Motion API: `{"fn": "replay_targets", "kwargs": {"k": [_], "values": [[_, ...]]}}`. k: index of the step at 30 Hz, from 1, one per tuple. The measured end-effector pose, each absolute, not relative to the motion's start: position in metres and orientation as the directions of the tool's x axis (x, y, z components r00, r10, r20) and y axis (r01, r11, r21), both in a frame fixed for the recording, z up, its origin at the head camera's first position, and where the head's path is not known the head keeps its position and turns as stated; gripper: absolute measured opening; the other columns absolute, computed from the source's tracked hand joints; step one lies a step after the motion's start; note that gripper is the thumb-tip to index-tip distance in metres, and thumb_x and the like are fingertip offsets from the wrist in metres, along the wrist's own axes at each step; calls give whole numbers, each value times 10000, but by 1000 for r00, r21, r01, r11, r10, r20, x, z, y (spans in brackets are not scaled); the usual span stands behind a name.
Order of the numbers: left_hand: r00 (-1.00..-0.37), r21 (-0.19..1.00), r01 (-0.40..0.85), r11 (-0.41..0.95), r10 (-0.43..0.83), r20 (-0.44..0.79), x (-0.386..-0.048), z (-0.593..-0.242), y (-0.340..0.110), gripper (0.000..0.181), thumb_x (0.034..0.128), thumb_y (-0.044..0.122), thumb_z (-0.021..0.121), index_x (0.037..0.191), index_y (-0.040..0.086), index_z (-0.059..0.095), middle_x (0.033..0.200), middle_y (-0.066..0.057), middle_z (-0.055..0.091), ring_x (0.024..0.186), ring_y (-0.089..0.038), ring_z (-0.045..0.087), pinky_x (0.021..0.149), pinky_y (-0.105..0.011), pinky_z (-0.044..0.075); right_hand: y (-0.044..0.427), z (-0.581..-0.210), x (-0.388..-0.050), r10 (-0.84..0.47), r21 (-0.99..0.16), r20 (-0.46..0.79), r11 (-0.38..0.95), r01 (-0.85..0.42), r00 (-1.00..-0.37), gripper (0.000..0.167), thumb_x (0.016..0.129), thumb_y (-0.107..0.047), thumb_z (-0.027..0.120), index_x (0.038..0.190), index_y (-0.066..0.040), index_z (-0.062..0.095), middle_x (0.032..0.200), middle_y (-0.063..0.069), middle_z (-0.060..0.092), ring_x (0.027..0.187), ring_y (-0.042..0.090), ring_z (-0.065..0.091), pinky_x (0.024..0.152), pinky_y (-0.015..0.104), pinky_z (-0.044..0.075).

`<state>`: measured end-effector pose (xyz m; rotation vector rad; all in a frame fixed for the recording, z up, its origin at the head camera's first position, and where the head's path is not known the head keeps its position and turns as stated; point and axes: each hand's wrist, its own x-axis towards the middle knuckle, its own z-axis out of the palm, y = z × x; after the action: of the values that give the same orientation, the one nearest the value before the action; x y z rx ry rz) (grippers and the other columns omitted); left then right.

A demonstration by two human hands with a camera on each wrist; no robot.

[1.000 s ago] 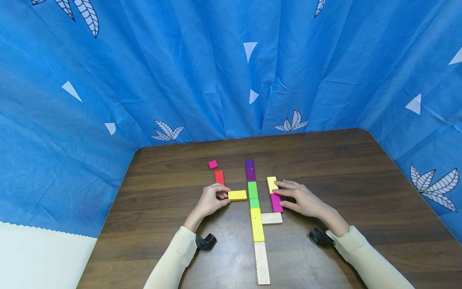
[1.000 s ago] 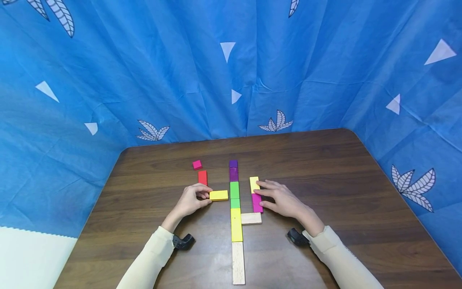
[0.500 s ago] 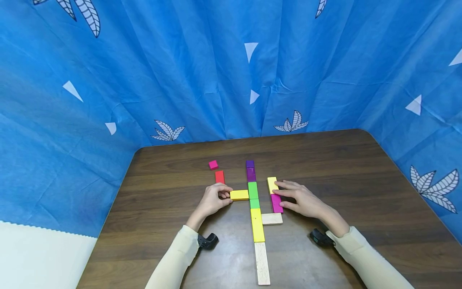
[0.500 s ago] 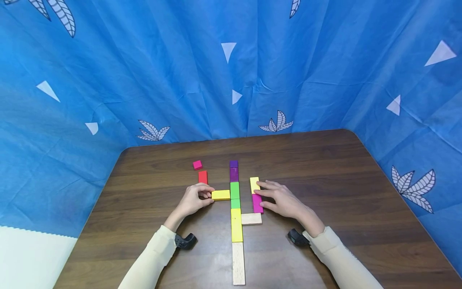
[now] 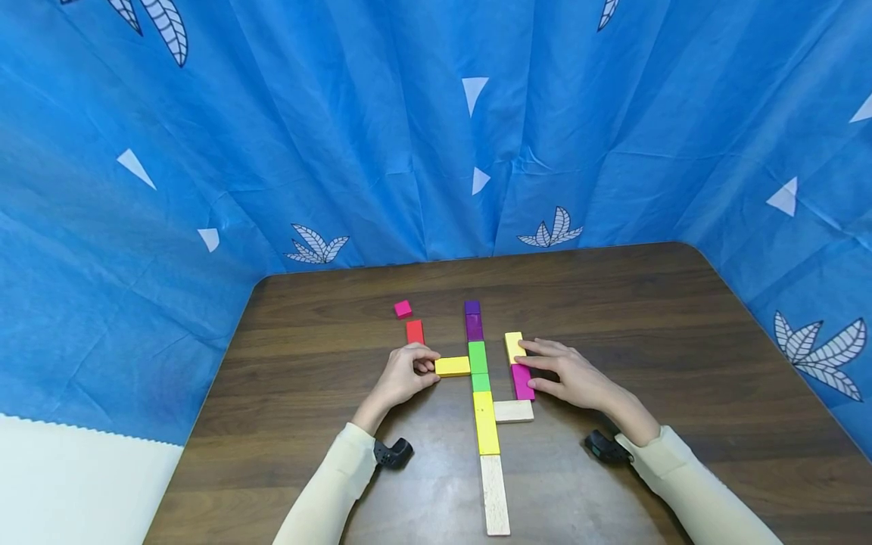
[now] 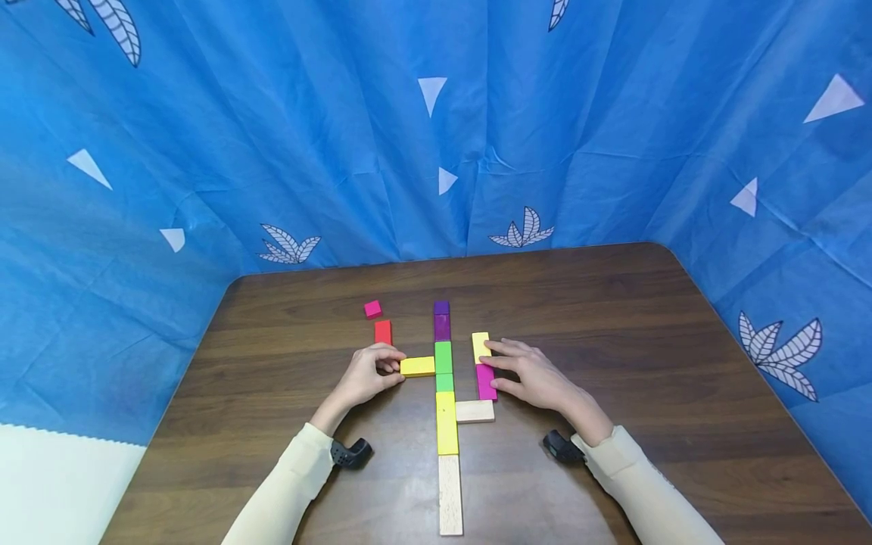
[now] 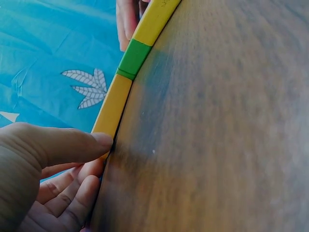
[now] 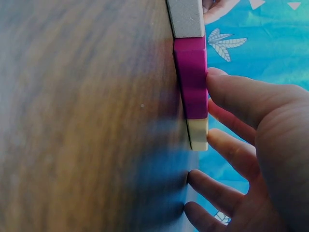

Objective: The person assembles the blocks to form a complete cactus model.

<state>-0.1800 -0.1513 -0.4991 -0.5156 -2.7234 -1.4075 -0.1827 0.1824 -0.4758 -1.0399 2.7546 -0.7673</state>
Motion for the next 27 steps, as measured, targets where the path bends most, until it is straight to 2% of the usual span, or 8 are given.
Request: {"fn": "replay_targets", "kwargs": {"k": [17,27], "values": [[-923,764,368,530,304,234,-181,-502,-150,302,707,-71,792,1001,-35,735,915,-105,675,728,-151,638,669,-219,560,183,-476,-183,-636,-489,76,647,-585,-768,469,892,-291,704,1330,-145,623,1492,114,471,1382,405,391,1044,679,340],[-938,756,329,566,285,194,-175,-491,-152,383,730,25,821,1096,-16,714,980,-82,664,811,-159,638,726,-228,555,184,-476,-184,-642,-491,81,640,-591,-762,469,892,-290,703,1332,-148,622,1493,115,470,1383,408,389,1042,682,340]]}}
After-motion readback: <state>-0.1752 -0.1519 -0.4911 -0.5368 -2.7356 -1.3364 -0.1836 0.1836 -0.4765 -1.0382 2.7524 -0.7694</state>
